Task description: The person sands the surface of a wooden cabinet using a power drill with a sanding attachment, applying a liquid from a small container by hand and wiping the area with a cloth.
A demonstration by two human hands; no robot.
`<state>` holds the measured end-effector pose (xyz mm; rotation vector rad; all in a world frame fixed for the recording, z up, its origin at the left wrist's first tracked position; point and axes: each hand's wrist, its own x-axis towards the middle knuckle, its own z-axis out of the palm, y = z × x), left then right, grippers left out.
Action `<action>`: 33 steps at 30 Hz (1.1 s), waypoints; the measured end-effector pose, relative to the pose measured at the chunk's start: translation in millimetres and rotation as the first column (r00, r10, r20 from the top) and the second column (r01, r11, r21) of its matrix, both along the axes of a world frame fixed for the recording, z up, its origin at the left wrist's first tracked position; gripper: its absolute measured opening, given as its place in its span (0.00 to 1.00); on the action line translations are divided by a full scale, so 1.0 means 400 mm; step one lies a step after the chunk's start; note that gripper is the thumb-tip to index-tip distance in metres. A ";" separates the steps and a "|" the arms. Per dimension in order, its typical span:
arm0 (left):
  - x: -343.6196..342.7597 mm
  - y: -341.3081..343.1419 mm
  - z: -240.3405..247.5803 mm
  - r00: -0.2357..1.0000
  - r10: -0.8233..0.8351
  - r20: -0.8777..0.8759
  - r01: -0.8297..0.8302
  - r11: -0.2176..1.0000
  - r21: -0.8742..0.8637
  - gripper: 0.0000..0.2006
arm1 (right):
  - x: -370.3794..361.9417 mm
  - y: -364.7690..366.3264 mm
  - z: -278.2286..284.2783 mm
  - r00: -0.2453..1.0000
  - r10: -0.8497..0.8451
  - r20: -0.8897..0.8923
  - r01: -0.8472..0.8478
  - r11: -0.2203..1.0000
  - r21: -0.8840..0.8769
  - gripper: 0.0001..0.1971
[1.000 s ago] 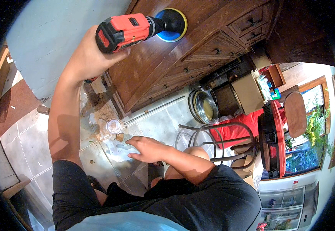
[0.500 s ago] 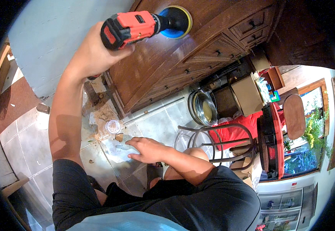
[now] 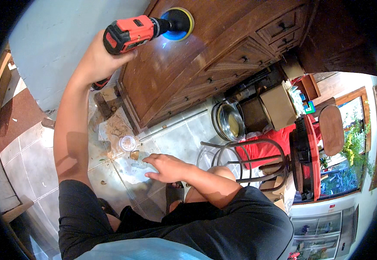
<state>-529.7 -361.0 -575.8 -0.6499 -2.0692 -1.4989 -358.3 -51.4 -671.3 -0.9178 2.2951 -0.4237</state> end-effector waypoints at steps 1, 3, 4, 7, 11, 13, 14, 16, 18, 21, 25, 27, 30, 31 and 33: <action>0.000 -0.002 -0.002 1.000 -0.002 0.001 0.002 1.000 0.002 0.16 | -0.001 0.003 -0.002 1.000 0.002 -0.010 -0.002 1.000 -0.008 0.28; 0.004 -0.008 -0.001 0.995 0.017 0.103 -0.009 0.997 -0.081 0.16 | -0.001 0.005 0.001 1.000 -0.010 0.006 0.010 1.000 0.010 0.28; 0.009 -0.009 -0.004 0.995 0.018 0.102 -0.010 0.997 -0.081 0.16 | -0.002 0.004 0.003 1.000 -0.018 0.020 0.017 1.000 0.025 0.29; 0.011 -0.008 -0.021 0.996 -0.049 0.070 0.055 0.996 -0.075 0.16 | -0.003 0.007 0.002 1.000 -0.001 -0.001 0.001 1.000 0.014 0.29; 0.009 0.006 -0.038 0.996 -0.031 -0.079 0.037 0.997 0.074 0.14 | -0.005 0.001 0.004 1.000 -0.003 0.006 0.003 1.000 0.019 0.28; 0.011 0.008 -0.038 0.997 -0.022 -0.072 0.028 0.996 0.090 0.14 | -0.002 0.000 0.005 1.000 -0.016 0.016 0.016 0.999 0.038 0.28; 0.007 0.007 -0.041 0.997 -0.024 -0.076 0.031 0.995 0.092 0.14 | -0.004 0.000 0.004 1.000 -0.014 0.016 0.013 0.999 0.038 0.28; 0.008 0.002 -0.036 0.997 -0.028 -0.078 0.035 0.995 0.095 0.14 | -0.008 0.005 -0.003 1.000 0.000 0.000 0.000 1.000 0.007 0.28; 0.018 -0.008 -0.017 0.993 0.012 0.118 0.000 0.994 -0.105 0.16 | -0.006 0.009 -0.011 1.000 -0.004 0.012 0.004 1.000 0.013 0.28; 0.022 -0.019 -0.033 0.997 -0.040 0.070 0.046 0.996 -0.078 0.15 | -0.007 0.002 -0.005 1.000 0.002 0.021 -0.003 0.999 0.033 0.28; 0.015 -0.008 -0.051 0.999 -0.036 0.023 0.036 0.999 -0.019 0.14 | -0.006 0.001 -0.005 1.000 0.009 0.009 -0.010 1.000 0.017 0.29; 0.025 0.013 -0.042 0.991 -0.092 -0.099 0.101 0.991 0.088 0.13 | -0.008 0.000 -0.001 1.000 0.008 0.013 -0.008 1.000 0.015 0.29; 0.009 0.013 -0.038 0.998 -0.030 -0.047 0.033 0.997 0.070 0.13 | -0.007 -0.003 -0.001 1.000 -0.003 0.024 0.003 1.000 0.023 0.29; 0.023 0.012 -0.031 0.998 -0.027 -0.049 0.030 0.997 0.070 0.13 | -0.008 -0.003 -0.001 1.000 -0.006 0.025 0.005 0.999 0.034 0.28; 0.057 0.011 -0.017 1.000 -0.013 -0.017 0.013 1.000 0.015 0.13 | -0.004 -0.003 -0.006 1.000 -0.006 0.027 0.005 0.999 0.033 0.28</action>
